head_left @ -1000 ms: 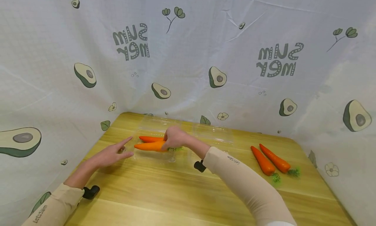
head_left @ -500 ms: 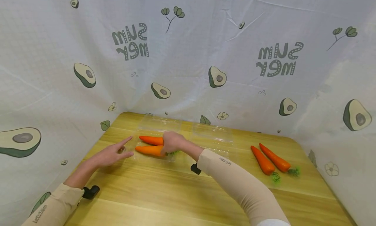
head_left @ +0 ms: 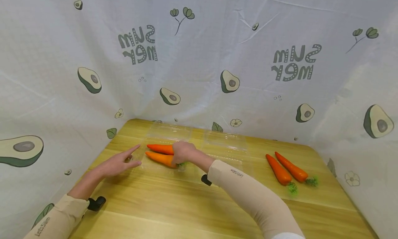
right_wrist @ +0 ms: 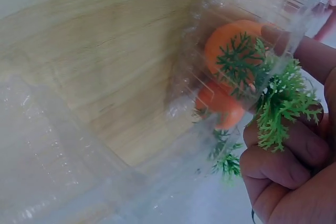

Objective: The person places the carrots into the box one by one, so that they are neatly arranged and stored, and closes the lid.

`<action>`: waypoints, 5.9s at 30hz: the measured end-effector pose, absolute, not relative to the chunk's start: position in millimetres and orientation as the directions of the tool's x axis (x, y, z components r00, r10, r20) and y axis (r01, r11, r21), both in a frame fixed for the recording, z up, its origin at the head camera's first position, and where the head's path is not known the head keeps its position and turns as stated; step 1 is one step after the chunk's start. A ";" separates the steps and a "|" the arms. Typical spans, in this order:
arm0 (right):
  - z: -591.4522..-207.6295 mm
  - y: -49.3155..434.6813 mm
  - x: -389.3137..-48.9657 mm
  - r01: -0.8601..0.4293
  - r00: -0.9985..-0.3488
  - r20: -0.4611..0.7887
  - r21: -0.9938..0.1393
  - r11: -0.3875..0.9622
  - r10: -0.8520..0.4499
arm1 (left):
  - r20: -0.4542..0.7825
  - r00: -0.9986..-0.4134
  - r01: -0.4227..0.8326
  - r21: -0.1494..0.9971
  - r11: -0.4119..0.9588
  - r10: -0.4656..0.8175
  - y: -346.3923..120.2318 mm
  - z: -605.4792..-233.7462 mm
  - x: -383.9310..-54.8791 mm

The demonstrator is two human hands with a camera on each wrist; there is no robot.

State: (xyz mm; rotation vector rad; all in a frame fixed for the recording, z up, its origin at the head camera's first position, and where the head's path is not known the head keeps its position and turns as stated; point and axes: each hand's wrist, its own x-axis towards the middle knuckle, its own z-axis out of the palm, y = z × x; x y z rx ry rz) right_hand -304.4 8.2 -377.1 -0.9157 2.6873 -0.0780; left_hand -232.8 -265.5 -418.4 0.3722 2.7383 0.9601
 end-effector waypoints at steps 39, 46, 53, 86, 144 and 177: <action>-368.8 45.5 -381.4 -0.146 -0.955 -0.185 -0.392 0.908 -0.233 | -0.221 -0.937 0.111 0.548 0.829 0.272 -251.2 -380.6 -338.6; -373.7 46.2 -386.3 -0.111 -0.955 -0.212 -0.389 0.914 -0.206 | -0.313 -0.909 0.030 0.610 0.792 0.275 -249.7 -381.3 -347.8; -378.1 47.1 -390.7 -0.098 -0.951 -0.236 -0.376 0.921 -0.198 | -0.358 -0.890 -0.010 0.635 0.772 0.283 -249.8 -381.9 -354.1; -372.5 42.5 -386.0 -0.046 -0.980 -0.133 -0.582 0.812 -0.150 | -0.151 -0.967 0.044 0.691 0.722 0.203 -257.3 -378.0 -354.4; -350.7 66.9 -317.9 -0.290 -0.948 0.029 -0.488 0.823 -0.317 | 0.355 -0.934 0.245 0.574 0.782 0.033 -257.9 -378.1 -274.6; -378.7 65.6 -274.6 -0.449 -0.892 -0.018 -0.086 0.890 -0.452 | 0.246 -0.948 0.308 0.559 0.770 0.200 -270.3 -419.6 -216.7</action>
